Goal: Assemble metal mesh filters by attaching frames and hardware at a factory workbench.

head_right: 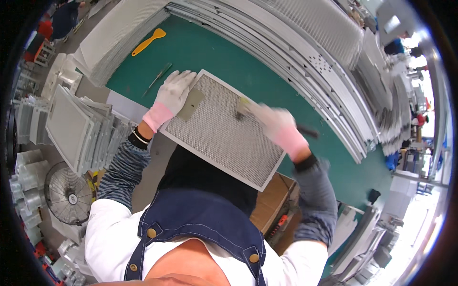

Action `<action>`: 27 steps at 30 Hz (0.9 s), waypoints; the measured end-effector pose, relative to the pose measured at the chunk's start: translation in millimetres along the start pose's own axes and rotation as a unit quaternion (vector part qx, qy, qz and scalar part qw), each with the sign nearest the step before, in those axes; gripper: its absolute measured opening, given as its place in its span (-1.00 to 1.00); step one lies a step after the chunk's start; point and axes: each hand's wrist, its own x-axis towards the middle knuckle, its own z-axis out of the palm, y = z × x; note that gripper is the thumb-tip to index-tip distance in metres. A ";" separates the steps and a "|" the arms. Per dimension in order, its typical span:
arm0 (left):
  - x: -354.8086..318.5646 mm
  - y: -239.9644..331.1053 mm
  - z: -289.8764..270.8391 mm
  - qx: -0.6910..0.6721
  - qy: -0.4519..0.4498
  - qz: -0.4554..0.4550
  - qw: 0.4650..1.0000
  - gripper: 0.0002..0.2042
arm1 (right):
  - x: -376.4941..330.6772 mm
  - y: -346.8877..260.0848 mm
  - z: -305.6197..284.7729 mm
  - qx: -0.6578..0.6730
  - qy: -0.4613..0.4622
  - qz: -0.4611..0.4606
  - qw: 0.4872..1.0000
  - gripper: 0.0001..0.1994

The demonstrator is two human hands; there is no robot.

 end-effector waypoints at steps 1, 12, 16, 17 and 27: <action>-0.7 0.8 -6.8 -0.002 -0.012 -0.010 1.000 -0.67 | -37.1 6.5 -4.9 0.008 0.003 0.032 0.999 -0.55; 7.9 -5.1 -1.0 -0.006 -0.027 -0.004 1.000 -0.68 | -138.9 -36.5 -0.8 -0.056 0.054 0.237 0.968 -0.17; 15.1 0.0 -13.2 -0.096 -0.077 -0.036 0.992 -0.67 | -110.6 -106.5 60.1 -0.062 0.007 0.125 0.990 -0.42; 19.7 -2.1 -17.4 -0.180 -0.113 -0.065 0.975 -0.67 | -113.9 -100.5 67.7 -0.101 0.059 0.116 0.986 -0.51; 35.6 207.6 -47.2 -0.370 0.052 0.088 0.924 -0.66 | -151.2 -13.9 37.7 -0.001 0.211 0.336 0.918 -0.53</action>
